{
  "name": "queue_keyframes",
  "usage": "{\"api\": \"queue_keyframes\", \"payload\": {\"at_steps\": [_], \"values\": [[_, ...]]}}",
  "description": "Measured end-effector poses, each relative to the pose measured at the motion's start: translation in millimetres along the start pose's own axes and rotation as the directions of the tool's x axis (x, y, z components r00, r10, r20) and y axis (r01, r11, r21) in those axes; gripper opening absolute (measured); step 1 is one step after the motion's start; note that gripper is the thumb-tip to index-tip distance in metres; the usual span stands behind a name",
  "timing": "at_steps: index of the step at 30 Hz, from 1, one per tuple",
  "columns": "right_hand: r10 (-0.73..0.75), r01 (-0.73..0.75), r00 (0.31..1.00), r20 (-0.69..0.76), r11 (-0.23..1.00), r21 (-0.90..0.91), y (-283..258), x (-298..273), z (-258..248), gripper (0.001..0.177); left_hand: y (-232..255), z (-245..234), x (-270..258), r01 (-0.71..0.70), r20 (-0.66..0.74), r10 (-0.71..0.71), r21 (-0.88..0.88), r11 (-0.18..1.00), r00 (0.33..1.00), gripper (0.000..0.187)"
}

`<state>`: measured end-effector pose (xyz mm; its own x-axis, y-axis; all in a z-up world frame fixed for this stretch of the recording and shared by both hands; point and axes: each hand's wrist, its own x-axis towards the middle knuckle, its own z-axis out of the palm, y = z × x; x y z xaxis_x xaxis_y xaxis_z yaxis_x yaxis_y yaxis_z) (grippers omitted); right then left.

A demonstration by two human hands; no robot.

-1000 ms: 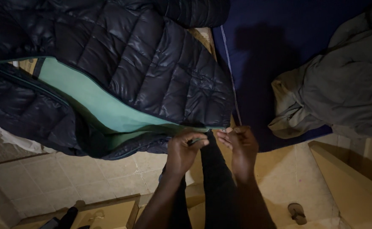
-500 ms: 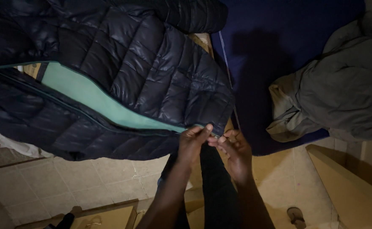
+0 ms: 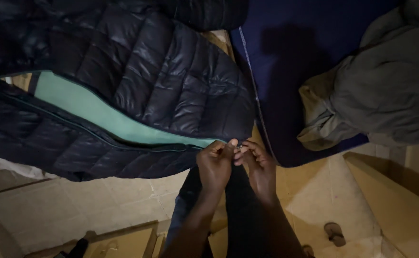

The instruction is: The person is zipping up a dark blue puffer jacket.

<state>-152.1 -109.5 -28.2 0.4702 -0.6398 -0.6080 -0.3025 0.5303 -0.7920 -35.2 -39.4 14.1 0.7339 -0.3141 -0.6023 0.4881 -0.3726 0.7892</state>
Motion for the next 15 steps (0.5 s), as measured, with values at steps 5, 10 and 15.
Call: {"api": "queue_keyframes", "payload": {"at_steps": [5,10,15], "values": [[0.068,-0.070,0.992,0.103,0.997,0.011,-13,5,-6,0.027,-24,-13,24,0.081,0.202,-0.050,-0.152,0.985,0.978,0.036],[0.098,-0.107,0.989,0.111,0.991,0.080,-13,22,-29,0.020,-41,-45,56,-0.025,0.415,0.005,0.042,0.999,0.910,0.030],[0.088,-0.124,0.983,0.161,0.965,0.232,3,33,-55,0.013,-167,-67,59,-0.542,0.551,0.156,0.659,0.521,0.820,0.037]]}}
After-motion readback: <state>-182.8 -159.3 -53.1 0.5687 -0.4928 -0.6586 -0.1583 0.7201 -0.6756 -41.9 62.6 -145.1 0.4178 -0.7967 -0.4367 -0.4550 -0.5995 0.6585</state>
